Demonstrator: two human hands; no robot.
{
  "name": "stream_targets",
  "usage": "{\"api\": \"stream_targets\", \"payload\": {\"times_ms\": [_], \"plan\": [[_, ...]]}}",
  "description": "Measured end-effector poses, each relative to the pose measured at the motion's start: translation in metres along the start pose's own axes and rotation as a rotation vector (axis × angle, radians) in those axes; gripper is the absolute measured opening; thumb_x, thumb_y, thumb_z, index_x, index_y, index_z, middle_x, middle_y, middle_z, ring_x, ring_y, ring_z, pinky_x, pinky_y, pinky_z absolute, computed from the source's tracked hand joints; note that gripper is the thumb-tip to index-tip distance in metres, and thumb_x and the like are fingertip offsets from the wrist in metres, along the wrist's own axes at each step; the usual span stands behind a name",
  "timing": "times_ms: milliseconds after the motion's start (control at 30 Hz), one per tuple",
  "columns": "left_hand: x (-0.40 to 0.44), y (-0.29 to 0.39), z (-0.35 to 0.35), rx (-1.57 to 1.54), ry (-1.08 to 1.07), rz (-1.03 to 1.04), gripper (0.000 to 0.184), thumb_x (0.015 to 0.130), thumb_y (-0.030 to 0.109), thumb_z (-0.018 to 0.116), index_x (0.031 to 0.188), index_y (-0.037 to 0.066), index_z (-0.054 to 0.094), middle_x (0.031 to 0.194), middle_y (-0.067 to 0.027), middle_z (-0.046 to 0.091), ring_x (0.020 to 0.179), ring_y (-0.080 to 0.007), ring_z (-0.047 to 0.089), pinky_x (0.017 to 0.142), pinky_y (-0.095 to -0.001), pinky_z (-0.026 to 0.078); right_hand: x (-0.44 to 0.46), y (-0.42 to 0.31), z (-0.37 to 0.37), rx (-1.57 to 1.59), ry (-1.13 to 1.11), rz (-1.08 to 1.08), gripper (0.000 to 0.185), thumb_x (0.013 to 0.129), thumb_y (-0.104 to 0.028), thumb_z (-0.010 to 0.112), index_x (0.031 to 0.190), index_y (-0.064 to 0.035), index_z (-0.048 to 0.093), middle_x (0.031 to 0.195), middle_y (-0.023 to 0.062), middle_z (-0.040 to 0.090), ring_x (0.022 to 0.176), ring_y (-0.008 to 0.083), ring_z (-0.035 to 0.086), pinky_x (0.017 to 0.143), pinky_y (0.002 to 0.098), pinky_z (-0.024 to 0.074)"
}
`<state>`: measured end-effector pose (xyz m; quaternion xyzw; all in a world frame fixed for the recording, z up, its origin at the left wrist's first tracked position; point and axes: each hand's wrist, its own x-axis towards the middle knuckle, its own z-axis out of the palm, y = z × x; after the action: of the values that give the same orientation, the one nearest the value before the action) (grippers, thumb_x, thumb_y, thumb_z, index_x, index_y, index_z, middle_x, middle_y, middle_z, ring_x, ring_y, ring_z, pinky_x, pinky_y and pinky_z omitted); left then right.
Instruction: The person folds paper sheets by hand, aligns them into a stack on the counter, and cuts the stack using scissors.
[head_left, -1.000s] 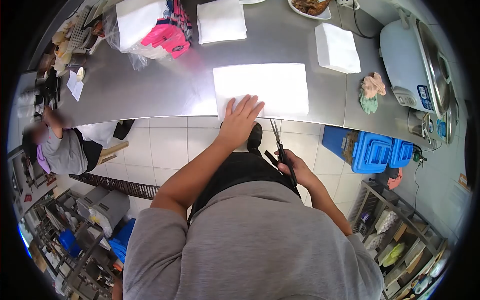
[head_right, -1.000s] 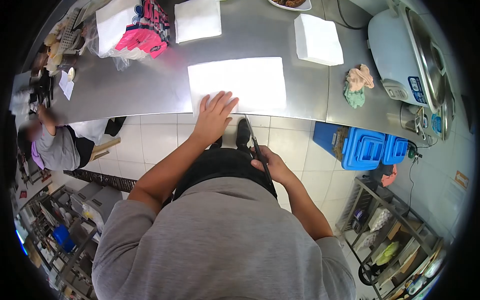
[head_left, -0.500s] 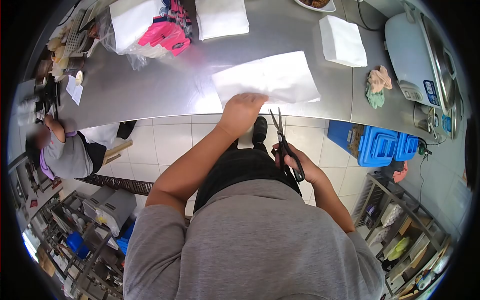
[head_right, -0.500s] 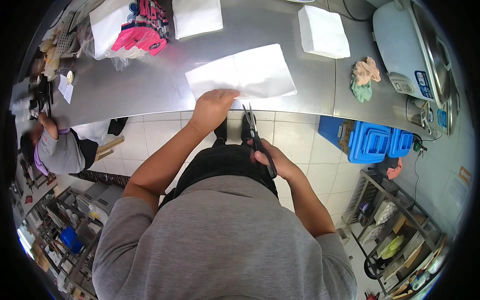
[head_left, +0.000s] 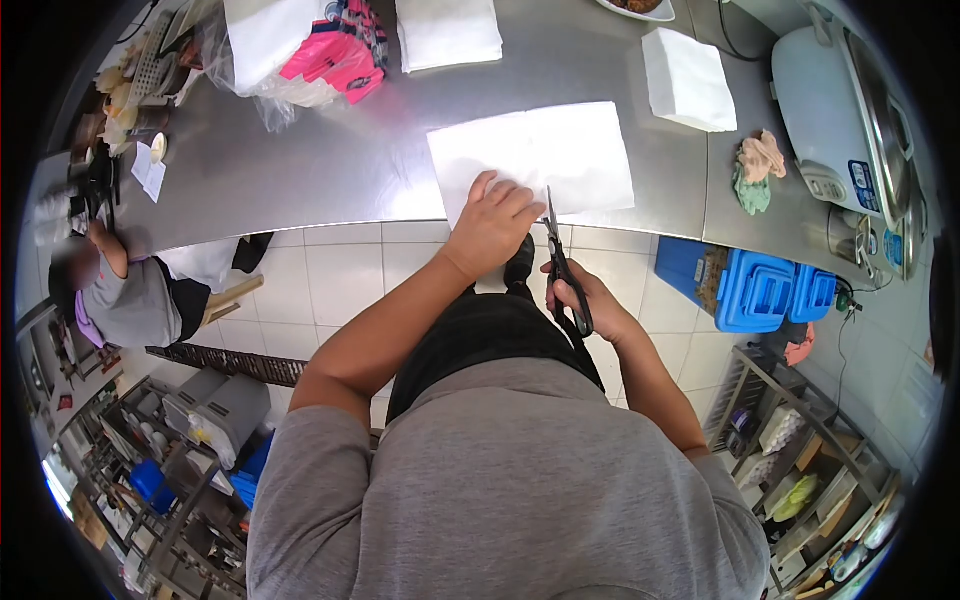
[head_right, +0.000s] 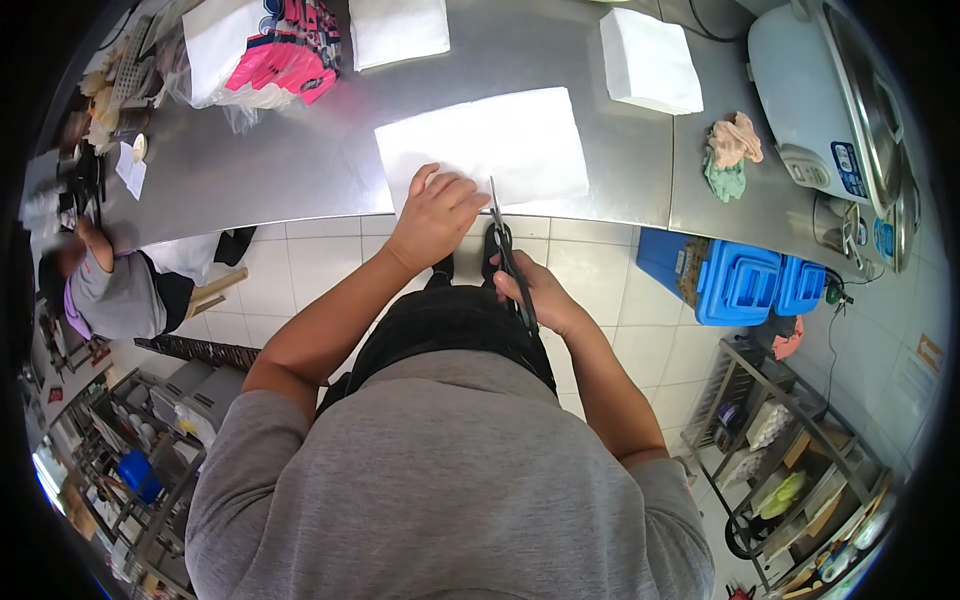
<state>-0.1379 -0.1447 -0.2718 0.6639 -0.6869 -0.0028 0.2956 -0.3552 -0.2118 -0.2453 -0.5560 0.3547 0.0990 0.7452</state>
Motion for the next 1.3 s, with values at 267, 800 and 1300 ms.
{"api": "stream_targets", "payload": {"times_ms": [267, 800, 1300], "plan": [[-0.001, -0.001, 0.001, 0.04, -0.003, 0.016, 0.015, 0.079, 0.014, 0.061, 0.091, 0.014, 0.069, 0.095, 0.0011, 0.059, 0.101, -0.0175, 0.054, 0.104, -0.0478, 0.032, 0.001, 0.0, 0.014, 0.112, 0.087, 0.012, 0.04, 0.095, -0.038, 0.06, 0.114, -0.0037, 0.052, 0.078, 0.0011, 0.055, 0.07, 0.0093, 0.055, 0.064, 0.0242, 0.0457], [-0.002, -0.011, 0.004, -0.024, -0.006, 0.006, 0.016, 0.077, 0.013, 0.061, 0.091, 0.015, 0.069, 0.095, 0.0025, 0.061, 0.099, -0.0174, 0.055, 0.104, -0.0459, 0.033, 0.01, 0.0, 0.023, 0.008, 0.207, 0.02, 0.039, 0.092, -0.037, 0.063, 0.106, -0.0025, 0.054, 0.067, 0.0002, 0.055, 0.057, 0.0086, 0.053, 0.053, 0.0236, 0.0439], [0.048, -0.04, -0.027, -0.248, 0.202, -0.25, 0.053, 0.077, 0.042, 0.075, 0.116, 0.01, 0.06, 0.115, -0.0135, 0.06, 0.11, -0.0331, 0.054, 0.102, -0.0482, 0.035, 0.019, -0.014, 0.004, 0.034, 0.137, -0.041, 0.037, 0.092, -0.034, 0.063, 0.111, -0.0028, 0.055, 0.071, 0.0001, 0.053, 0.061, 0.009, 0.054, 0.059, 0.0245, 0.0462]]}}
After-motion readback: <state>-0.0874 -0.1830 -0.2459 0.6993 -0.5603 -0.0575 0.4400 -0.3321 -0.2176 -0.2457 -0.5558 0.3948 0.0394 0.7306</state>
